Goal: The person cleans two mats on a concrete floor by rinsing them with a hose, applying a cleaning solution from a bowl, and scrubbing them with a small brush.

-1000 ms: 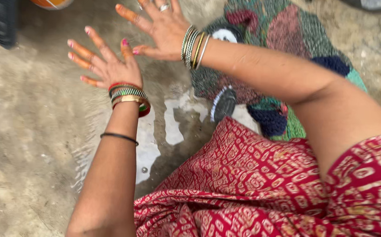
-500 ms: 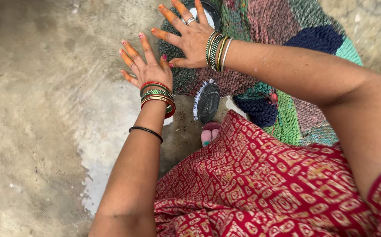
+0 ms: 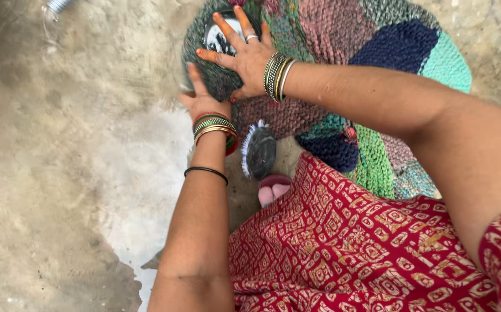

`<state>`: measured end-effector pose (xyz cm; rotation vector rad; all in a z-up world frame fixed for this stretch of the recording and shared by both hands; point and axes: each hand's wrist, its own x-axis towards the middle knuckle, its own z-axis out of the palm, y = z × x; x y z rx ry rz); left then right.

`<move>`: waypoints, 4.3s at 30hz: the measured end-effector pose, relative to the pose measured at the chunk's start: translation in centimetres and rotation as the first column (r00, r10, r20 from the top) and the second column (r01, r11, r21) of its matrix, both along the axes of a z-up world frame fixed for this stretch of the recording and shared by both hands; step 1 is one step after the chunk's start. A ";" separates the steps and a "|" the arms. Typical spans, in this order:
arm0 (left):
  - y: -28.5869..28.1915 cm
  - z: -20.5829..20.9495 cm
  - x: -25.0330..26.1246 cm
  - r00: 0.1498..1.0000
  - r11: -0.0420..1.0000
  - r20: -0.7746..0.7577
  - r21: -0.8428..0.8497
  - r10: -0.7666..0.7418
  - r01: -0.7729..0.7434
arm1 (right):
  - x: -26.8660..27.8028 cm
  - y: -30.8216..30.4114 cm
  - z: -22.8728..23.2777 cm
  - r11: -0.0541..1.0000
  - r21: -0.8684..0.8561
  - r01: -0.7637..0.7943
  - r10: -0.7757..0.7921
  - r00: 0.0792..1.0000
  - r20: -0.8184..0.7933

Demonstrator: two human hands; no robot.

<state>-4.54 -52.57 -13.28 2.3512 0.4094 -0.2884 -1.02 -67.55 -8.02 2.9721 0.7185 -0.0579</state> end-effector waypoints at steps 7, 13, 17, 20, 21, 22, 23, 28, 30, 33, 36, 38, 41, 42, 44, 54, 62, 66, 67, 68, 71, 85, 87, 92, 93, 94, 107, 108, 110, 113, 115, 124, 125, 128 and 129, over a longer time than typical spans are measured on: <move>4.7 -1.6 -1.3 0.886 0.703 -0.056 0.586 -0.460 0.402 | 2.3 2.3 1.4 0.992 0.070 0.109 -0.103 0.991 -0.082; 11.4 0.3 -4.4 0.921 0.645 -0.127 0.679 -0.368 0.351 | -2.5 7.9 2.8 0.975 0.015 -0.223 0.221 0.971 0.093; 15.3 -1.0 -6.9 0.960 0.670 -0.133 0.693 -0.245 0.267 | -3.5 9.9 4.4 0.968 0.021 -0.250 0.247 0.964 0.098; 17.2 -3.6 -8.0 0.992 0.738 -0.101 0.664 -0.074 0.123 | -3.6 10.1 5.6 0.993 0.038 -0.114 0.116 0.992 -0.042; 17.5 -4.0 -8.0 0.994 0.787 -0.094 0.617 0.054 0.016 | -3.8 10.2 6.0 0.994 0.048 -0.102 0.105 0.992 -0.069; 17.6 -4.1 -7.9 0.979 0.818 -0.101 0.569 0.177 -0.090 | -4.4 10.7 6.2 0.994 0.061 -0.087 0.092 0.991 -0.100; 17.5 -3.6 -7.7 0.985 0.813 -0.127 0.582 0.113 -0.018 | -4.9 11.1 6.4 0.995 0.074 -0.071 0.080 0.988 -0.131; 16.3 4.0 -5.5 0.821 0.756 -0.568 0.514 -0.053 0.405 | -4.4 13.5 7.5 0.994 -0.066 -0.083 0.055 0.937 -0.346; 16.4 5.4 -4.0 0.963 0.740 -0.245 0.627 -0.108 0.243 | -2.5 14.3 6.2 0.997 0.061 -0.051 0.069 0.943 -0.325; 16.4 5.1 -2.2 0.984 0.837 0.070 0.538 -0.165 0.102 | 3.8 15.1 3.4 0.928 0.367 -0.061 0.100 0.991 -0.088; 14.2 4.0 -1.2 0.989 0.950 0.014 0.280 -0.147 0.137 | 9.9 17.1 1.2 0.907 0.407 -0.106 0.092 0.994 0.054; 12.2 3.7 -0.1 0.989 0.961 -0.063 0.238 -0.132 0.143 | 12.6 18.7 1.0 0.924 0.379 -0.045 0.046 0.999 0.007; 11.0 4.0 2.4 0.993 0.933 0.067 0.353 -0.095 0.065 | 14.3 21.5 2.2 0.928 0.355 0.116 -0.060 0.985 -0.165; 11.1 4.1 3.4 0.977 0.937 0.200 0.350 -0.077 0.002 | 15.0 22.3 2.8 0.921 0.357 0.158 -0.074 0.968 -0.238; 11.3 3.9 5.0 0.952 0.943 0.303 0.325 -0.034 -0.070 | 16.1 22.6 2.9 0.884 0.414 0.216 -0.090 0.949 -0.303; 9.1 0.4 4.7 0.957 0.934 0.255 0.355 -0.140 0.042 | 20.1 17.7 -0.1 0.945 0.112 0.306 -0.288 0.945 -0.155; 7.0 0.7 3.8 0.931 0.909 0.242 0.381 -0.274 0.168 | 13.1 -7.3 7.0 0.866 -0.337 0.369 -0.429 0.895 -0.121; 5.3 1.6 3.0 0.930 0.894 0.214 0.405 -0.299 0.194 | 10.7 -15.2 8.8 0.816 -0.289 0.501 -0.543 0.835 -0.085; 4.6 1.8 2.8 0.928 0.891 0.212 0.406 -0.307 0.202 | 10.4 -16.1 8.2 0.809 -0.270 0.522 -0.560 0.824 -0.083; 3.8 1.8 2.7 0.913 0.892 0.238 0.395 -0.330 0.220 | 10.2 -15.3 6.6 0.800 -0.253 0.543 -0.577 0.812 -0.082; 1.4 2.4 3.0 0.867 0.876 0.299 0.402 -0.400 0.266 | 10.3 -13.9 1.8 0.789 -0.179 0.588 -0.608 0.789 -0.089; 4.0 3.4 3.3 0.940 0.858 0.108 0.451 -0.324 0.244 | 4.3 6.8 3.2 0.968 0.035 0.247 -0.218 0.907 -0.360; 4.9 3.7 3.4 0.957 0.883 0.069 0.410 -0.280 0.229 | 3.9 6.9 2.9 0.973 0.055 0.225 -0.191 0.913 -0.360; 6.8 3.4 2.5 0.956 0.889 0.063 0.391 -0.286 0.240 | 2.8 6.7 -1.7 0.982 0.185 -0.022 0.010 0.998 0.063; 7.2 3.5 2.2 0.960 0.898 0.071 0.379 -0.272 0.226 | 2.6 6.6 -2.1 0.975 0.210 -0.074 0.036 0.983 0.181; 7.5 3.5 1.8 0.964 0.909 0.083 0.361 -0.252 0.206 | 2.5 6.5 -2.2 0.962 0.262 -0.075 0.051 0.994 0.094; 16.0 -0.5 5.5 0.973 0.978 0.220 0.207 -0.075 0.029 | 9.3 10.7 -1.0 0.637 0.565 0.524 0.098 0.672 -0.734; 16.7 -1.3 6.8 0.963 0.981 0.269 0.193 -0.023 -0.031 | 11.2 11.5 -2.1 0.615 0.649 0.448 0.118 0.761 -0.637; 17.2 -2.9 10.2 0.907 0.992 0.411 0.031 0.097 -0.120 | 14.9 13.1 -3.5 0.643 0.700 0.310 0.006 0.912 -0.410; 16.2 -3.0 15.0 0.819 0.899 0.472 -0.423 0.326 -0.114 | 17.2 14.3 -3.4 0.555 0.829 0.066 -0.132 0.991 0.009; 14.2 -1.9 16.2 0.877 0.700 0.259 -0.705 0.405 -0.115 | 16.1 14.7 -2.4 0.708 0.705 0.035 -0.195 0.970 0.147; 12.6 0.7 -0.2 0.964 0.908 0.247 0.418 -0.100 -0.013 | 6.5 8.6 -2.2 0.750 0.127 -0.649 0.592 0.744 0.308; 12.8 0.9 -0.7 0.983 0.910 0.150 0.412 -0.110 0.039 | 6.0 9.1 -2.0 0.823 0.159 -0.545 0.505 0.831 0.234; 13.9 0.8 -0.2 0.984 0.938 -0.032 0.298 -0.177 0.179 | 4.6 11.8 -1.0 0.946 0.213 -0.243 0.236 0.970 0.057; 14.4 0.6 -0.1 0.975 0.945 -0.071 0.242 -0.210 0.221 | 4.9 13.0 -0.7 0.959 0.228 -0.168 0.165 0.986 0.032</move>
